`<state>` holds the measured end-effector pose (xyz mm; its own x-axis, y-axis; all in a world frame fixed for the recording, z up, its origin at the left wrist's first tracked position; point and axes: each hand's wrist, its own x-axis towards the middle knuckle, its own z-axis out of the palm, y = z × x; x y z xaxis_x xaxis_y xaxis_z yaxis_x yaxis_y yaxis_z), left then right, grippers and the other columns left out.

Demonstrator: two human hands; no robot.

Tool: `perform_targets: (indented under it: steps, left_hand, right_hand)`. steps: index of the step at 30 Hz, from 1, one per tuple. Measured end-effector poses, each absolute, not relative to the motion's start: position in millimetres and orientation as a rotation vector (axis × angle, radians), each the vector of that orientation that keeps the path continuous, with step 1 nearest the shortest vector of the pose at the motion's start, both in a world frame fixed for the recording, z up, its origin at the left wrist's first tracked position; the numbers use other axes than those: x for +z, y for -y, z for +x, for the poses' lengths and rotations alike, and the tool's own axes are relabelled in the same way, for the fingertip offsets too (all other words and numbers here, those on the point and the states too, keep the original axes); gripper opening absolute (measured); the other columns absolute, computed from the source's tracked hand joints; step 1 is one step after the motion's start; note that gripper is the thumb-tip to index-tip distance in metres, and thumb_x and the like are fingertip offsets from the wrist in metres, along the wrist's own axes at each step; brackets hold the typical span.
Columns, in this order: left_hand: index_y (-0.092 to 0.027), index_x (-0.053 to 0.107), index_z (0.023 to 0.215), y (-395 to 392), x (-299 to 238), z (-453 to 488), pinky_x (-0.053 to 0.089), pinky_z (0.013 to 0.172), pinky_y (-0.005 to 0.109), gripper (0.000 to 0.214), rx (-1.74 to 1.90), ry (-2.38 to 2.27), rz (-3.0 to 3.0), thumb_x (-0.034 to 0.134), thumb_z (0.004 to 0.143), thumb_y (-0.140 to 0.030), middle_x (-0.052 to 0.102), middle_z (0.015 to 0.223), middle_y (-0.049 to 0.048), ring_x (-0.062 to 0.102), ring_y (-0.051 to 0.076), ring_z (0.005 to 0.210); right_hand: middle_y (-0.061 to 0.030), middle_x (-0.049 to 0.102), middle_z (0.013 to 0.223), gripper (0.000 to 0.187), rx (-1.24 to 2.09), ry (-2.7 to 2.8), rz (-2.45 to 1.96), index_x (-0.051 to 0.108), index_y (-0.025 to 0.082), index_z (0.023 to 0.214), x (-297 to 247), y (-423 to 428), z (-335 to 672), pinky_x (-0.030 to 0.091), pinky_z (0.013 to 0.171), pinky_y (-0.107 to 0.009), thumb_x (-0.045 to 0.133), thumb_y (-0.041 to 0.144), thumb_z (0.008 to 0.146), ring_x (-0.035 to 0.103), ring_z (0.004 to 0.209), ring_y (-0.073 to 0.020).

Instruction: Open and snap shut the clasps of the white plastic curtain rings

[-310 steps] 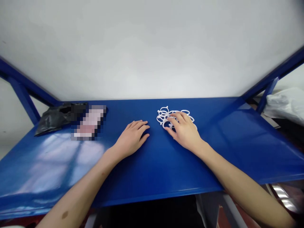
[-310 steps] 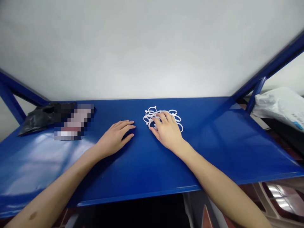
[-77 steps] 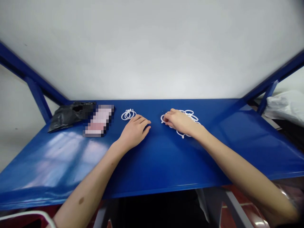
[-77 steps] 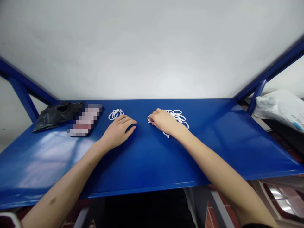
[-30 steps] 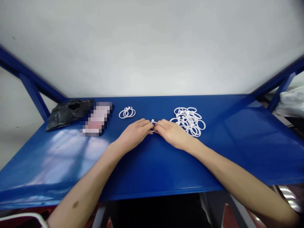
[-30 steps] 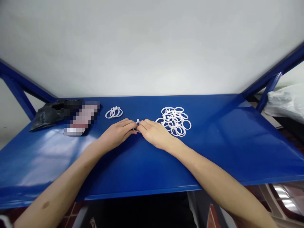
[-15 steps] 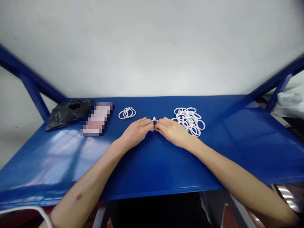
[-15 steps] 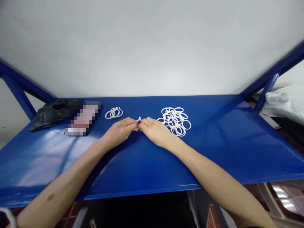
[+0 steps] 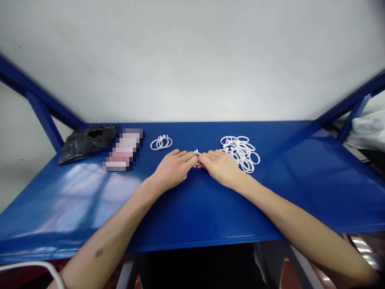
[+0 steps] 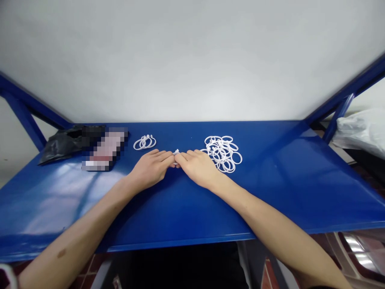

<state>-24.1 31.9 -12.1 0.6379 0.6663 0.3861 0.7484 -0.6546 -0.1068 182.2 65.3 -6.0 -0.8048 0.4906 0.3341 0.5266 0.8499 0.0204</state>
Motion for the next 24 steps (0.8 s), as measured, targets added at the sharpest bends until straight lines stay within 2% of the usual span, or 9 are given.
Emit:
perform_targets:
  steps: [5,8,11,13,14,19,24]
  left_hand:
    - [-0.018,0.062,0.091,-28.9,-11.4,-19.1,0.038,0.065,0.036,0.022,-0.377,1.293,-2.546,0.046,0.088,-0.004,0.067,0.078,0.0043,0.063,0.021,0.073]
    - [-0.020,0.063,0.088,-30.6,-12.3,-19.7,0.038,0.066,0.036,0.020,-0.379,1.323,-2.530,0.048,0.090,-0.006,0.066,0.078,0.0044,0.061,0.021,0.075]
    - [-0.021,0.064,0.089,-33.5,-9.8,-27.1,0.039,0.070,0.036,0.020,-0.439,1.357,-2.506,0.048,0.095,-0.011,0.068,0.084,0.0051,0.060,0.022,0.081]
    - [-0.021,0.066,0.094,-35.4,-6.3,-36.6,0.039,0.075,0.038,0.021,-0.485,1.474,-2.397,0.047,0.097,-0.013,0.069,0.089,0.0063,0.060,0.024,0.088]
    - [-0.021,0.067,0.096,-36.3,-4.6,-42.2,0.039,0.077,0.040,0.021,-0.499,1.558,-2.303,0.047,0.097,-0.014,0.070,0.093,0.0073,0.060,0.026,0.092]
    - [-0.019,0.069,0.105,-38.4,-1.9,-63.8,0.039,0.078,0.044,0.027,-0.328,1.861,-2.047,0.045,0.095,-0.014,0.069,0.105,0.0109,0.056,0.032,0.100]
    - [-0.014,0.067,0.113,-34.8,-0.4,-59.7,0.042,0.080,0.046,0.027,-0.255,1.958,-1.994,0.049,0.095,-0.022,0.068,0.110,0.0149,0.056,0.036,0.104]
  right_hand:
    - [-0.0044,0.069,0.075,0.028,-0.212,2.690,-0.886,0.063,0.018,0.091,-3.4,-58.9,176.7,0.028,0.065,-0.034,0.040,0.021,0.106,0.058,0.067,-0.0170]
    - [-0.0051,0.072,0.080,0.029,-0.211,2.683,-0.902,0.064,0.018,0.093,-7.6,-60.3,175.4,0.033,0.066,-0.033,0.040,0.023,0.106,0.061,0.070,-0.0179]
    - [-0.0107,0.072,0.115,0.022,-0.164,2.645,-0.782,0.064,0.017,0.112,-6.7,-65.0,179.3,0.045,0.073,-0.033,0.045,0.025,0.105,0.067,0.088,-0.0203]
    - [-0.0138,0.062,0.136,0.028,-0.131,2.580,-0.731,0.058,0.017,0.128,1.2,-68.7,185.9,0.052,0.079,-0.035,0.049,0.027,0.103,0.068,0.099,-0.0221]
    - [-0.0142,0.060,0.138,0.031,-0.122,2.534,-0.735,0.056,0.017,0.131,7.1,-70.7,190.4,0.054,0.080,-0.036,0.050,0.028,0.103,0.068,0.101,-0.0227]
    - [-0.0086,0.071,0.111,0.020,-0.087,2.293,-0.897,0.064,0.019,0.115,34.7,-82.2,224.5,0.057,0.082,-0.036,0.051,0.028,0.102,0.069,0.097,-0.0220]
    - [-0.0081,0.072,0.106,0.020,-0.082,2.364,-1.001,0.066,0.019,0.112,29.5,-87.8,258.5,0.056,0.082,-0.039,0.054,0.030,0.100,0.066,0.095,-0.0235]
